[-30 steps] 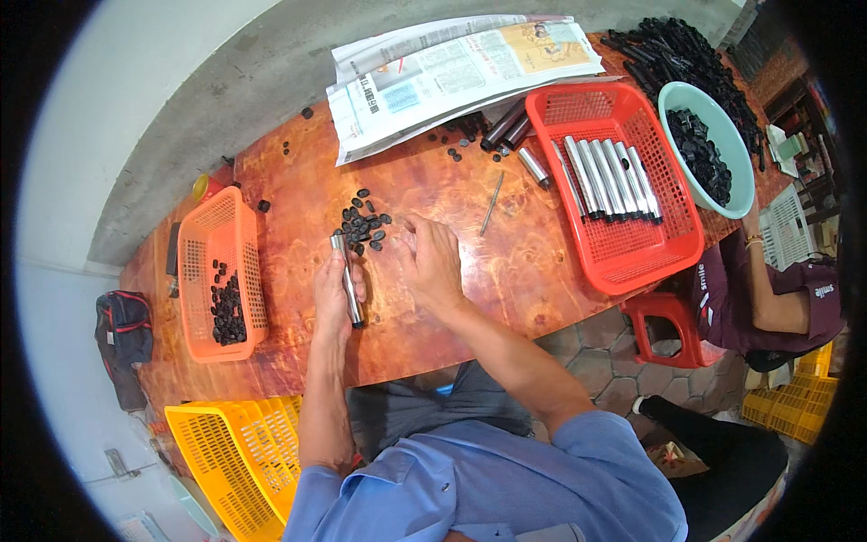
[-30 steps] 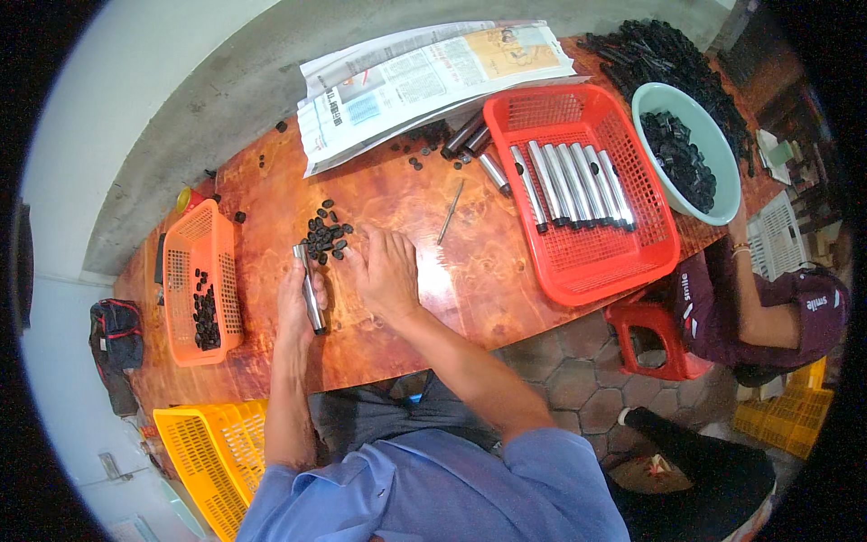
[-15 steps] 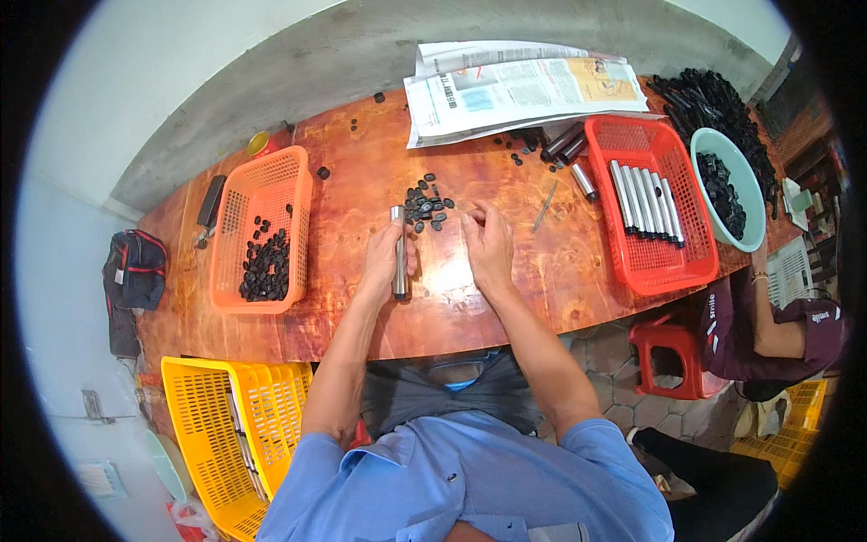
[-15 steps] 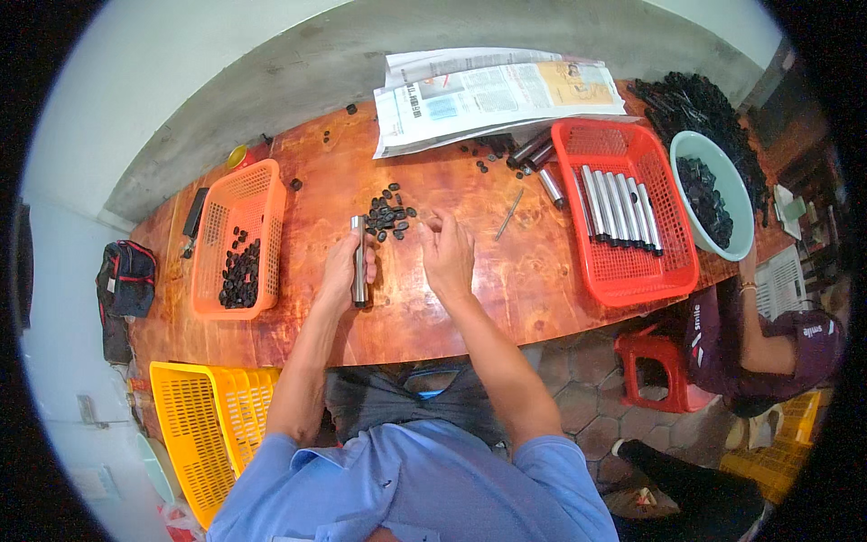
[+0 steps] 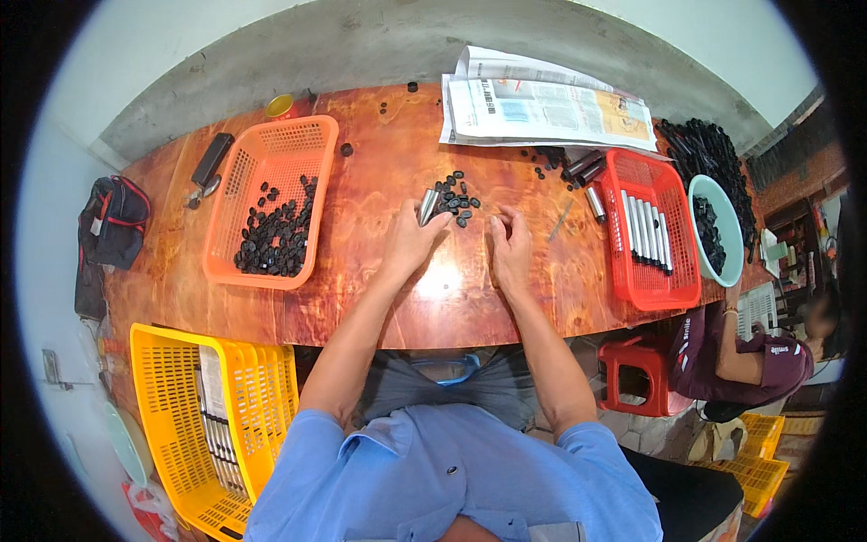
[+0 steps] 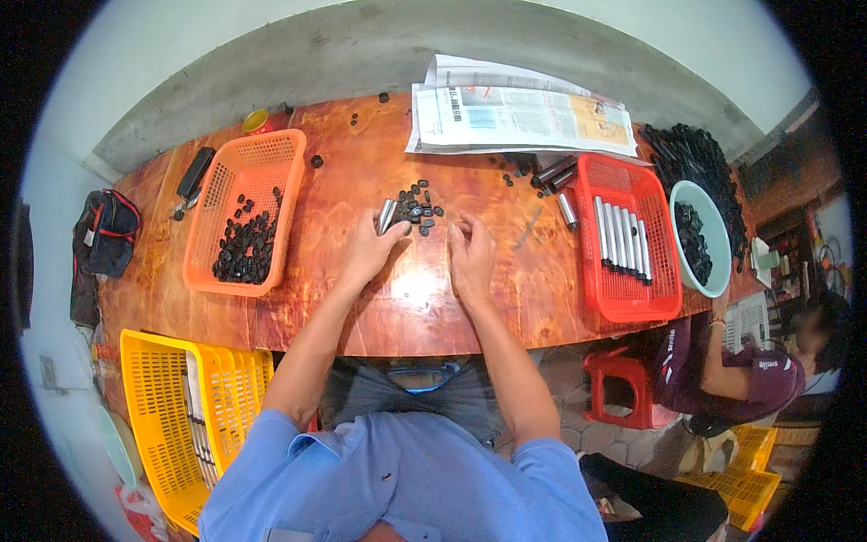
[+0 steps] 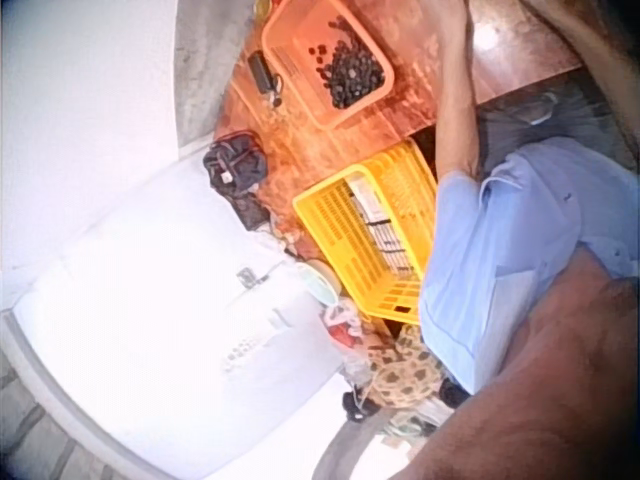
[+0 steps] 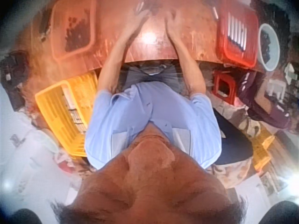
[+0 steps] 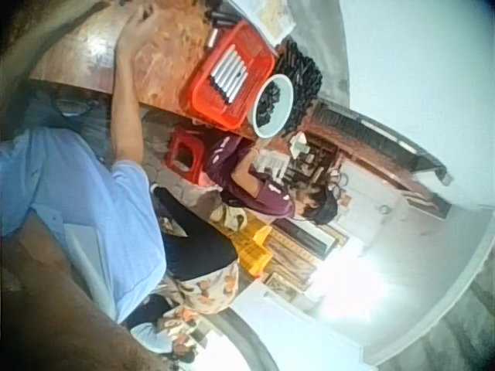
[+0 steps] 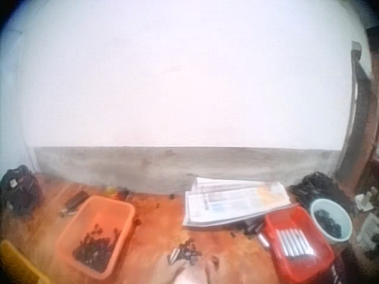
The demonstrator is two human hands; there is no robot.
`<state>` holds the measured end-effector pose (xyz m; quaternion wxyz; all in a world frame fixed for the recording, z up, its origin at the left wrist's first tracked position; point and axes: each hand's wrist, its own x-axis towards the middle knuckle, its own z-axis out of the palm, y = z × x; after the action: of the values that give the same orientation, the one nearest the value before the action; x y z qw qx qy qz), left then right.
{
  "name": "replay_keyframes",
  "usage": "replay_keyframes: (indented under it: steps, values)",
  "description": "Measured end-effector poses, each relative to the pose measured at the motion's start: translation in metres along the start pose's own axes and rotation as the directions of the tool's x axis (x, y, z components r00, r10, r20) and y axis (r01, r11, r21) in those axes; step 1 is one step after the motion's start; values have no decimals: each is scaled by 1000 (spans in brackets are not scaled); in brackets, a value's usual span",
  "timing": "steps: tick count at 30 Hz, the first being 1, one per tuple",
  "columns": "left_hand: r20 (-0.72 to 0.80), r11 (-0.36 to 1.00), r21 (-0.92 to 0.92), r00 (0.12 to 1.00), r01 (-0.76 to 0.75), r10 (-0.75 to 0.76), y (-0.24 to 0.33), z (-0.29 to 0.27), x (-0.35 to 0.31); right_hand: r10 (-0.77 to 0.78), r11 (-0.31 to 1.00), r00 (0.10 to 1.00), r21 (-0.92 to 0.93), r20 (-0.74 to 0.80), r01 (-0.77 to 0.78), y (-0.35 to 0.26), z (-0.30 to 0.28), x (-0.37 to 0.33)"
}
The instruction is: The person repeatedly picks small black circular pieces from a table and inserts them into a silver cylindrical tube, then places the tube into a red basket. The person continues this process throughout the clip.
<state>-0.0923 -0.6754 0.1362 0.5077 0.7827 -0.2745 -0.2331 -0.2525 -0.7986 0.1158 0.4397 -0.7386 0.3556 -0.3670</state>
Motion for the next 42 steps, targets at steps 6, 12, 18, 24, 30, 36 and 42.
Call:
replay_keyframes:
  steps: [6,12,18,24,30,36,42]
  values:
    - [-12,961,-270,998,50,-56,14,-8,-14,-48,998,999,-47,-1,48,5,2,0]
    - [58,802,-574,985,168,-165,1,-21,-48,-89,991,996,-97,31,92,9,0,5]
    - [42,866,-500,999,21,0,-8,-11,-71,-324,907,906,-183,274,379,-30,13,74]
    - [49,778,-628,999,29,2,-17,-15,-67,-280,796,812,-349,511,494,-35,50,134]
    - [41,744,-667,999,23,6,-22,-17,-65,-194,752,842,-474,503,457,-11,47,148]
    - [33,723,-691,999,-5,38,-26,-19,-65,-72,726,893,-591,444,352,-18,-5,114]
    - [5,727,-686,999,-31,48,-16,-21,-67,-44,950,921,-270,387,159,-10,-43,79]
